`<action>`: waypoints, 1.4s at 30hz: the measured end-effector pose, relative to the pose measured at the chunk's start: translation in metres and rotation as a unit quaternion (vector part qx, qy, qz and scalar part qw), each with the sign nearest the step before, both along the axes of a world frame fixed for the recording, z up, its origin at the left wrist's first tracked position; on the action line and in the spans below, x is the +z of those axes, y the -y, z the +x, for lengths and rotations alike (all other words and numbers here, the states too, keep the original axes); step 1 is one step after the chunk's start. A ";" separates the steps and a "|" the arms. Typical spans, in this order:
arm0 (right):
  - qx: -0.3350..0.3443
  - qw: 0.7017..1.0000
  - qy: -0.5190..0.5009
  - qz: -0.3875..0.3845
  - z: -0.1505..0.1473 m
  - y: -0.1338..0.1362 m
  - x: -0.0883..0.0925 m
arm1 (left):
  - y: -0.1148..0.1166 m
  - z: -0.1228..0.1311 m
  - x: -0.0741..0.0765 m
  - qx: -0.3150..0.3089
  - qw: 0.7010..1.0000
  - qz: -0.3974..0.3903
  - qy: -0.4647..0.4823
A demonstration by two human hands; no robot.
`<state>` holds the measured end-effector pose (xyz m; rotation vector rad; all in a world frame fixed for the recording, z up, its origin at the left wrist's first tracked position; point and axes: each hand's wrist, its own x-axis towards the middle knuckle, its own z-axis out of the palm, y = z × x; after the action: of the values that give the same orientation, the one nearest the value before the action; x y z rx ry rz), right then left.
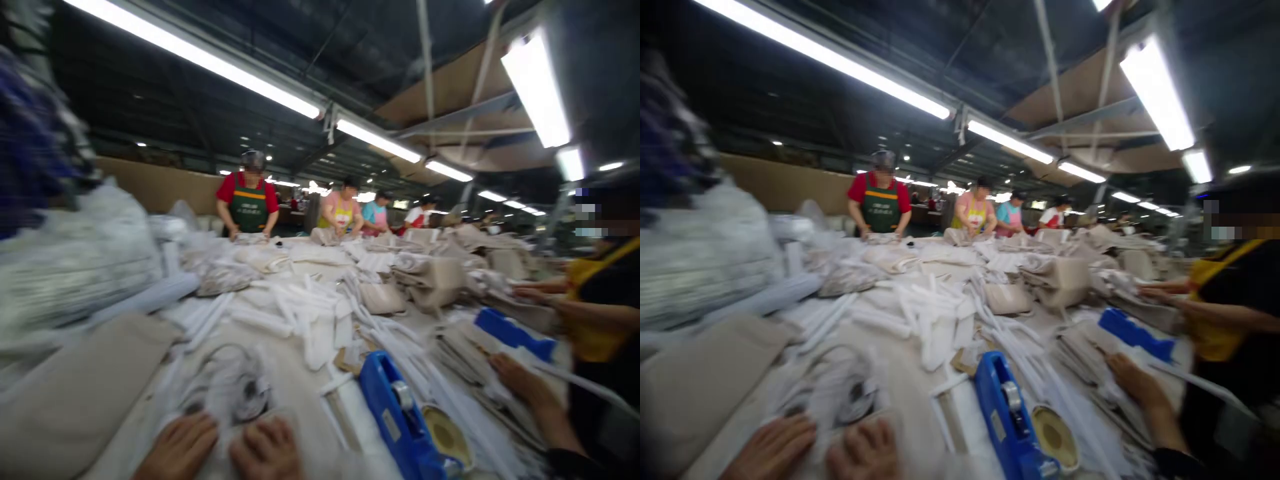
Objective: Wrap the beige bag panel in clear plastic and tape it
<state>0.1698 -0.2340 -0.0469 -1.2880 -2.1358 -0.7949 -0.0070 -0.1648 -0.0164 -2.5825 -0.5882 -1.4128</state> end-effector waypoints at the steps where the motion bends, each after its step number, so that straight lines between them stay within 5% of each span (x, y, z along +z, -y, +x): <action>1: 0.023 0.999 -0.037 -0.028 -0.020 0.001 -0.009 | 0.004 -0.017 -0.005 0.027 0.999 -0.015 -0.019; 5: 0.045 0.985 -0.109 -0.128 -0.035 0.004 -0.023 | 0.015 -0.056 -0.019 0.109 0.989 -0.068 -0.080; 10: 0.062 0.988 -0.097 -0.101 -0.023 0.004 -0.019 | 0.014 -0.052 -0.018 0.188 0.963 -0.177 -0.082; 18: 0.056 0.987 -0.093 -0.118 -0.024 0.004 -0.026 | 0.005 -0.041 0.014 0.248 0.838 -0.456 -0.167; 21: 0.060 0.988 -0.102 -0.102 -0.025 0.005 -0.023 | 0.007 -0.040 0.006 0.229 0.879 -0.386 -0.161; 26: 0.056 0.988 -0.118 -0.083 -0.029 0.007 -0.017 | 0.011 -0.042 -0.021 0.160 0.982 -0.086 -0.059; 33: 0.053 0.983 -0.147 -0.099 -0.032 0.008 -0.019 | 0.015 -0.055 -0.017 0.195 0.979 -0.035 0.049; 42: 0.065 0.984 -0.142 -0.089 -0.031 0.008 -0.022 | 0.035 -0.032 -0.008 0.063 0.994 0.050 -0.076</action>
<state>0.1389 -0.2418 -0.0690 -1.2496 -2.0675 -0.3497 -0.0388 -0.1995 -0.0249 -2.4983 -0.6301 -1.1636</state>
